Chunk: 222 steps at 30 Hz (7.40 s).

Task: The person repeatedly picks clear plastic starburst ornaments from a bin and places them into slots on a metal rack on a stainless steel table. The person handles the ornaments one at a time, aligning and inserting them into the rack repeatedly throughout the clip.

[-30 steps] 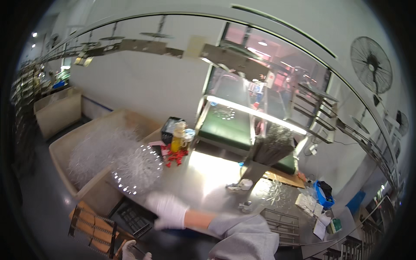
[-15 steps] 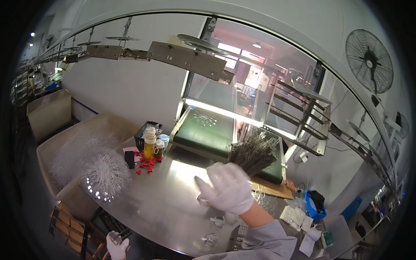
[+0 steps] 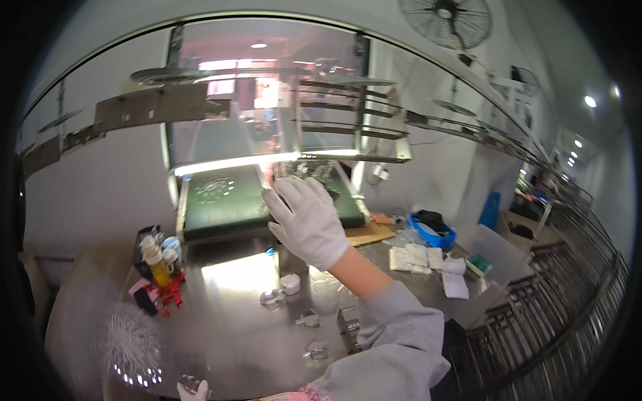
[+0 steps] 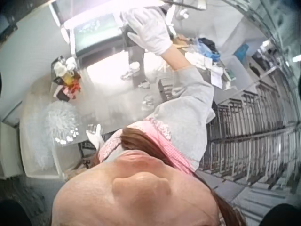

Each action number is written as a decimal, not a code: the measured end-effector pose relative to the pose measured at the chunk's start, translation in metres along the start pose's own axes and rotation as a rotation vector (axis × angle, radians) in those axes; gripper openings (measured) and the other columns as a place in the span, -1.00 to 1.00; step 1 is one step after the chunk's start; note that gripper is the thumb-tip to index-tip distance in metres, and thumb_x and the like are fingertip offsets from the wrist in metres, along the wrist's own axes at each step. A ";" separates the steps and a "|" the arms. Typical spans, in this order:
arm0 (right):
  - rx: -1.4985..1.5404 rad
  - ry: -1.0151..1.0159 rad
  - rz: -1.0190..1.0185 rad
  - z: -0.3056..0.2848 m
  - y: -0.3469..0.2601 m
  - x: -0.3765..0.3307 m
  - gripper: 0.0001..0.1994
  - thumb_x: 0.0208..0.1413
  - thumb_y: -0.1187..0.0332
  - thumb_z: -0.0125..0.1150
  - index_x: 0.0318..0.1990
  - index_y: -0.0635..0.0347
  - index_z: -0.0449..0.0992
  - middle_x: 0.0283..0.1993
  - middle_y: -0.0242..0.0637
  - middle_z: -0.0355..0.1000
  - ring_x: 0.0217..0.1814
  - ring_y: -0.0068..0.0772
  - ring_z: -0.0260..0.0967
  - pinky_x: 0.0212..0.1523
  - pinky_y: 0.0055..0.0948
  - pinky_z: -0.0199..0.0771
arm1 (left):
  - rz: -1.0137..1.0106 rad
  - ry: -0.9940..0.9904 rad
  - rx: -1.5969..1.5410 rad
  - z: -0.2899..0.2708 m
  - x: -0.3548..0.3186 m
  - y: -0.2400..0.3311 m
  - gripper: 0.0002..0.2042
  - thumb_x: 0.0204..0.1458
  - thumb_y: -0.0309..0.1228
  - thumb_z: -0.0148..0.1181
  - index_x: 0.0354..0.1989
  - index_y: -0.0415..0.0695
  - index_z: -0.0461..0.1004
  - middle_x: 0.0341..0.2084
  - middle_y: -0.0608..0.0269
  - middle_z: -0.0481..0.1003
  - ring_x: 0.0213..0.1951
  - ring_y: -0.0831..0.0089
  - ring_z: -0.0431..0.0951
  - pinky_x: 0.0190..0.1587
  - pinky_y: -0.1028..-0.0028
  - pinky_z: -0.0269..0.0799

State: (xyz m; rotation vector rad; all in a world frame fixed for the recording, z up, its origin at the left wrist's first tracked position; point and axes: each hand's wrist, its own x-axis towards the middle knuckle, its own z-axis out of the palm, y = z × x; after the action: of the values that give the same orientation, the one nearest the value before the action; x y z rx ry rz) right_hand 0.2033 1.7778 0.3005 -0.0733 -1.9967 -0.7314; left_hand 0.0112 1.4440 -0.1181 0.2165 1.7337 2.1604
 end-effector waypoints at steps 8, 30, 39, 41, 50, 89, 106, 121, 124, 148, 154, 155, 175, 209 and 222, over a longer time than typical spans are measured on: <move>-0.063 -0.090 -0.021 -0.002 -0.024 0.020 -0.41 -0.20 0.30 0.48 0.06 0.10 0.40 -0.06 -0.26 0.38 0.02 -0.15 0.41 0.06 -0.17 0.36 | 0.046 0.011 0.078 -0.022 0.033 0.025 -0.51 0.01 -0.63 0.43 0.09 -0.14 0.35 -0.15 0.23 0.43 -0.19 0.35 0.49 -0.15 0.36 0.59; -0.797 -0.132 0.626 -0.185 0.377 -0.253 -0.26 -0.11 -0.03 0.52 0.17 0.23 0.43 0.01 -0.05 0.53 0.00 -0.04 0.53 0.04 -0.19 0.53 | 0.034 0.121 0.138 0.154 -0.032 -0.028 -0.18 -0.06 -0.65 0.46 0.37 -0.31 0.10 0.06 0.03 0.38 -0.04 0.20 0.50 -0.08 0.19 0.67; 0.216 -0.018 0.845 -0.194 0.620 -0.222 -0.13 -0.22 0.04 0.61 0.25 0.19 0.30 0.19 -0.03 0.42 0.17 -0.13 0.45 0.14 -0.28 0.52 | 0.301 0.072 0.188 0.369 -0.138 -0.038 -0.46 -0.06 -0.56 0.27 0.18 -0.24 0.35 -0.08 0.18 0.48 -0.03 0.35 0.51 0.07 0.36 0.47; 0.394 -0.061 0.910 -0.188 0.640 -0.210 -0.25 -0.10 -0.10 0.49 0.18 0.12 0.38 0.07 -0.05 0.52 0.11 -0.14 0.51 0.06 -0.23 0.54 | 0.326 0.032 0.237 0.370 -0.151 -0.035 -0.39 -0.10 -0.66 0.24 0.23 -0.21 0.29 -0.03 0.21 0.42 0.02 0.41 0.45 0.08 0.41 0.42; -0.553 -0.207 0.616 -0.191 0.601 -0.165 -0.14 -0.17 -0.35 0.37 0.10 0.21 0.45 -0.02 -0.05 0.57 0.07 0.01 0.52 0.08 -0.12 0.49 | 0.072 0.259 0.003 0.363 -0.211 -0.046 -0.51 0.05 -0.54 0.40 0.15 -0.28 0.34 -0.05 0.10 0.47 -0.06 0.31 0.51 -0.01 0.33 0.54; 2.209 -1.517 -0.429 -0.031 -0.424 -0.120 -0.51 0.00 0.38 0.43 0.12 0.14 0.45 0.04 -0.28 0.49 0.13 -0.37 0.43 0.12 -0.40 0.43 | 0.625 0.174 1.010 -0.077 -0.260 0.134 -0.40 -0.33 -0.32 0.46 0.02 -0.12 0.48 -0.01 0.03 0.53 0.07 0.03 0.53 0.10 0.16 0.47; 2.666 -1.616 0.556 0.010 -0.411 -0.138 -0.13 0.12 0.12 0.41 0.48 -0.09 -0.05 0.31 -0.09 0.26 0.15 0.00 0.38 0.05 0.09 0.48 | -0.652 1.452 1.698 -0.331 -0.439 0.230 -0.04 -0.39 -0.05 0.63 0.23 -0.21 0.29 0.19 -0.10 0.39 0.29 0.07 0.35 0.38 0.15 0.19; 2.654 -1.478 1.483 0.019 -0.369 -0.175 -0.19 0.11 0.45 0.39 0.44 -0.05 0.01 0.35 0.12 0.26 0.10 0.10 0.49 0.08 0.06 0.55 | -0.191 0.848 0.824 -0.125 -0.317 0.072 -0.31 -0.34 -0.42 0.32 0.13 -0.21 0.34 -0.33 0.25 0.39 -0.30 0.43 0.43 -0.23 0.50 0.43; 2.520 -1.200 1.402 0.014 -0.342 -0.205 -0.21 0.12 0.48 0.33 0.44 -0.02 -0.01 0.39 0.17 0.19 0.10 0.10 0.49 0.09 0.06 0.55 | 0.165 0.588 0.272 -0.125 -0.250 0.081 -0.39 -0.35 -0.42 0.28 0.04 -0.17 0.33 -0.35 0.33 0.32 -0.37 0.52 0.30 -0.29 0.59 0.27; 2.183 -0.879 1.491 0.271 -0.315 -0.188 -0.33 0.06 0.74 0.29 0.28 0.13 0.15 0.33 -0.11 0.19 0.15 -0.14 0.46 0.16 -0.17 0.62 | -0.669 -0.524 0.530 0.029 -0.058 -0.013 -0.71 0.15 -0.23 0.29 -0.11 -0.21 0.60 -0.16 0.07 0.63 -0.05 0.36 0.64 0.01 0.43 0.52; 2.055 -0.756 0.908 0.272 -0.375 -0.176 -0.46 -0.02 0.66 0.39 0.12 0.08 0.35 0.02 -0.18 0.44 0.09 -0.23 0.49 0.13 -0.25 0.55 | -0.232 0.054 0.836 -0.013 0.025 0.048 -0.80 0.03 -0.33 0.32 -0.23 -0.14 0.60 -0.26 0.10 0.63 -0.19 0.24 0.65 -0.13 0.28 0.53; 1.918 -0.794 0.798 0.271 -0.377 -0.172 -0.51 -0.03 0.62 0.41 0.06 0.09 0.41 -0.02 -0.18 0.47 0.08 -0.20 0.50 0.13 -0.25 0.54 | -0.085 0.155 0.933 -0.013 0.042 0.049 -0.79 0.01 -0.32 0.33 -0.22 -0.13 0.60 -0.26 0.11 0.63 -0.19 0.19 0.63 -0.10 0.25 0.51; 1.265 -0.788 -0.062 0.262 -0.301 -0.196 -0.59 -0.23 0.56 0.52 -0.19 -0.01 0.51 0.29 0.42 0.26 -0.15 0.05 0.62 -0.32 -0.28 0.65 | 0.155 -0.226 1.248 -0.001 0.120 0.035 -0.08 -0.24 -0.35 0.52 0.38 -0.14 0.18 0.16 -0.02 0.46 0.05 0.01 0.56 0.12 0.20 0.49; 0.832 -1.210 1.115 0.152 -0.132 -0.325 -0.66 -0.23 0.26 0.55 -0.25 0.16 0.67 -0.06 -0.13 0.56 0.02 -0.16 0.50 0.08 -0.24 0.54 | -0.161 -0.711 0.375 0.198 0.073 0.048 -0.11 -0.03 -0.04 0.47 0.41 -0.16 0.15 0.38 -0.01 0.18 0.41 0.09 0.19 0.40 0.15 0.15; 2.396 -1.401 1.239 0.173 -0.185 -0.214 0.03 -0.30 0.44 0.69 0.39 0.27 0.14 0.24 -0.21 0.37 0.37 -0.26 0.29 0.36 -0.21 0.32 | 0.426 -0.973 0.707 0.160 0.073 0.068 -0.63 -0.24 -0.35 0.51 -0.26 -0.07 0.47 -0.25 0.14 0.51 0.00 0.10 0.54 0.12 0.07 0.43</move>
State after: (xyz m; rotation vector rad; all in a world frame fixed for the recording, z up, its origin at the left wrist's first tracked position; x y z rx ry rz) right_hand 0.1179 1.7688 -0.0201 0.2551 1.3637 -2.3453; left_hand -0.0145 1.6044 -0.0224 1.6110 1.7674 1.1265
